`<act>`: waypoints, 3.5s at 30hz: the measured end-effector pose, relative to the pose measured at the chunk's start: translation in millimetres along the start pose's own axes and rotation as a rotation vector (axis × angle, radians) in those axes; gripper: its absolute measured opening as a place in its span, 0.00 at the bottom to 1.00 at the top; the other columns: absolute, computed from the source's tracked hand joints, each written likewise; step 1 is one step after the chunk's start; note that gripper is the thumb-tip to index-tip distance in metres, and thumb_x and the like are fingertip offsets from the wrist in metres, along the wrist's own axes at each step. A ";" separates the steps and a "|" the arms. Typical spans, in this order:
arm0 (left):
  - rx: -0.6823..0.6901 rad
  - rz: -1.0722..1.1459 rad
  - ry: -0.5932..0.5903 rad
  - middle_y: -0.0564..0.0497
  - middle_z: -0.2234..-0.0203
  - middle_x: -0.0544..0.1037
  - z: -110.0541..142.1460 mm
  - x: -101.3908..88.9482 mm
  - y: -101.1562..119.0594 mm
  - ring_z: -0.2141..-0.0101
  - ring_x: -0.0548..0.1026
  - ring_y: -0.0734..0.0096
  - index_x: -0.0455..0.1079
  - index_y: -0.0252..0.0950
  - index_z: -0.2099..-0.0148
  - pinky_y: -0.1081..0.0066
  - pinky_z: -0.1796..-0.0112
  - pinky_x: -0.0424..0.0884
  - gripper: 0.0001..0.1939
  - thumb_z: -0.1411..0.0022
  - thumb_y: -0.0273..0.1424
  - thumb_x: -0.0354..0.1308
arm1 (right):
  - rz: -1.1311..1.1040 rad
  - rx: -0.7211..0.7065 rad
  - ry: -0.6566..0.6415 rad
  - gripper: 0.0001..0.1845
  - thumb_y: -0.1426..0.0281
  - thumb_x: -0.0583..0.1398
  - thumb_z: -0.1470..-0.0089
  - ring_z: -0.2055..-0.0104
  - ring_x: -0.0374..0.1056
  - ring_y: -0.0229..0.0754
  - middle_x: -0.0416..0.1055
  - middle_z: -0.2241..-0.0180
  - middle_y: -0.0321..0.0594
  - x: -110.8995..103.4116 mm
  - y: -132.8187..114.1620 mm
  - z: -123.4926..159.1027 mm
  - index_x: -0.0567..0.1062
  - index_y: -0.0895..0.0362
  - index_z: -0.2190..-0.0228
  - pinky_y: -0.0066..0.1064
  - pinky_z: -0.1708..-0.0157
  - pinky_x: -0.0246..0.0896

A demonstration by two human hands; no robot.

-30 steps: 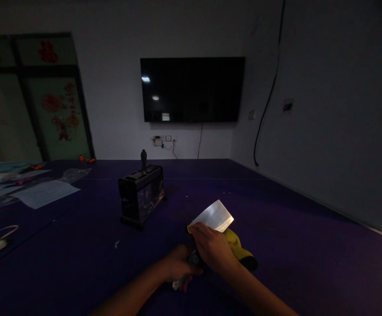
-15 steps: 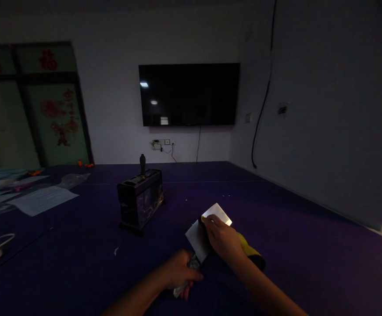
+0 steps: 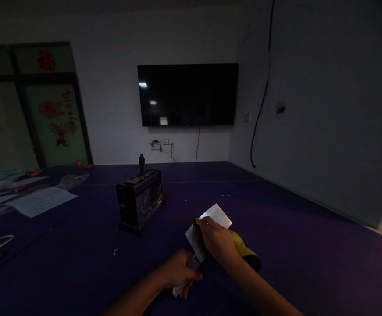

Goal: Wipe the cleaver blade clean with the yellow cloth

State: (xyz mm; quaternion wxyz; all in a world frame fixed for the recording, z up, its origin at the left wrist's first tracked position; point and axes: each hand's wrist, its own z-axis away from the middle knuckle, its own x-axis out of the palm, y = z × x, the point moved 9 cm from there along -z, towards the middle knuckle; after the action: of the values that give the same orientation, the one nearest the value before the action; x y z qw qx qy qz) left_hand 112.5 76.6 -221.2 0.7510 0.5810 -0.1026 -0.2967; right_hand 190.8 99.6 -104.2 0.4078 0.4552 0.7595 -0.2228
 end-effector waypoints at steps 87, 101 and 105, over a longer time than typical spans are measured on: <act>0.075 0.106 -0.087 0.59 0.89 0.65 3.7 1.0 5.2 0.89 0.64 0.78 0.61 0.34 0.71 0.79 0.87 0.59 0.14 0.60 0.34 0.60 | 0.026 0.249 0.139 0.18 0.73 0.45 0.43 0.65 0.69 0.38 0.69 0.59 0.41 -6.0 85.3 9.1 0.69 0.55 0.56 0.25 0.72 0.61; 0.098 0.180 0.003 0.60 0.89 0.63 2.1 -4.5 1.8 0.90 0.63 0.78 0.60 0.34 0.71 0.80 0.88 0.57 0.13 0.60 0.33 0.59 | 0.038 0.262 0.124 0.18 0.75 0.46 0.43 0.63 0.69 0.39 0.68 0.58 0.42 -2.8 87.6 10.4 0.69 0.57 0.55 0.24 0.70 0.61; 0.085 0.162 0.005 0.61 0.89 0.63 2.1 -4.6 0.1 0.90 0.63 0.78 0.60 0.34 0.71 0.79 0.87 0.58 0.12 0.59 0.32 0.58 | 0.031 0.278 0.091 0.18 0.74 0.46 0.43 0.63 0.68 0.39 0.68 0.58 0.43 1.0 89.3 10.4 0.69 0.56 0.55 0.24 0.69 0.60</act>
State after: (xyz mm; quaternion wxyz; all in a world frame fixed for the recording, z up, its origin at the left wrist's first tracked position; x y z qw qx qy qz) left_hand 107.8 77.6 -219.6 0.7475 0.6027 -0.1598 -0.2289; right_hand 272.9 136.2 -108.0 0.3095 0.5287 0.7319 -0.2985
